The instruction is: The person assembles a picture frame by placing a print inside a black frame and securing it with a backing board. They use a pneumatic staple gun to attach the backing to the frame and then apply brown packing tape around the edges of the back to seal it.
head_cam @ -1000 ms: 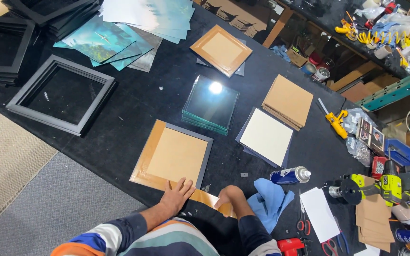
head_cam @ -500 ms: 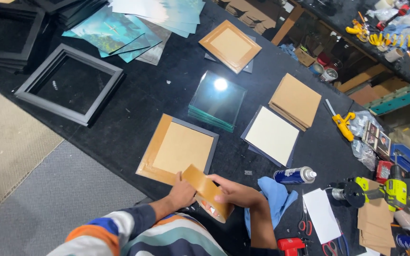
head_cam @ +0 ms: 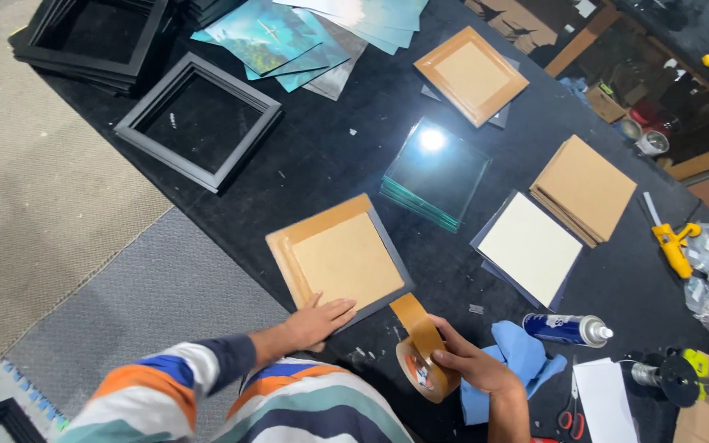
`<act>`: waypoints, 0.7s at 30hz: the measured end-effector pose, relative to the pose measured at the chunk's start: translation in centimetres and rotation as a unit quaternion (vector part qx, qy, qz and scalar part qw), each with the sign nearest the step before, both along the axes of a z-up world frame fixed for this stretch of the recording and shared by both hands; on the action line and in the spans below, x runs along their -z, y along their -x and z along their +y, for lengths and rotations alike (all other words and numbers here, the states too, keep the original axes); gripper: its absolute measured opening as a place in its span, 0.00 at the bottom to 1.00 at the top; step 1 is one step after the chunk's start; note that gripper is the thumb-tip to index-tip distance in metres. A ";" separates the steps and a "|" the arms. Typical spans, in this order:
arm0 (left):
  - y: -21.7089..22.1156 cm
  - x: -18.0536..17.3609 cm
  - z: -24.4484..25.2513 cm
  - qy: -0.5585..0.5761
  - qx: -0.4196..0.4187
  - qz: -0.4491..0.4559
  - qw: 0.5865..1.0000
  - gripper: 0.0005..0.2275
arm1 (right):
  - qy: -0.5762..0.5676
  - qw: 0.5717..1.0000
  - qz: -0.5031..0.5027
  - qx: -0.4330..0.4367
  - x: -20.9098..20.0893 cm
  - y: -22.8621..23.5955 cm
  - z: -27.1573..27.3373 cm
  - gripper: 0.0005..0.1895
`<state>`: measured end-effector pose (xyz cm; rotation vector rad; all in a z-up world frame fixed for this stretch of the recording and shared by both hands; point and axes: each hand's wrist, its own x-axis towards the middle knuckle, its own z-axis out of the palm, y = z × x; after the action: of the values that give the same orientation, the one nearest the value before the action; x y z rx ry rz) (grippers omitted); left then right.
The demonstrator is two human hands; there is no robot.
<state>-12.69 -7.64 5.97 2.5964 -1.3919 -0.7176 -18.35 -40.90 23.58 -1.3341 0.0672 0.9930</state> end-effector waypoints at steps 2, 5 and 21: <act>-1.4 -0.5 4.3 0.000 0.099 0.050 0.994 0.52 | 0.002 0.999 0.036 -0.010 1.0 -0.1 0.2 0.39; -5.2 -2.3 7.7 -0.045 0.196 0.060 0.978 0.48 | -0.021 0.997 0.024 -0.069 1.5 -1.1 2.7 0.38; -6.3 -1.2 6.2 0.276 -0.315 0.553 0.721 0.10 | -0.012 0.988 0.017 -0.153 5.5 -4.0 12.1 0.39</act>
<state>-6.37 -1.49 7.16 1.4236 -0.2216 -1.1559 -14.33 -28.76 18.06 -1.3298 -0.1272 1.2702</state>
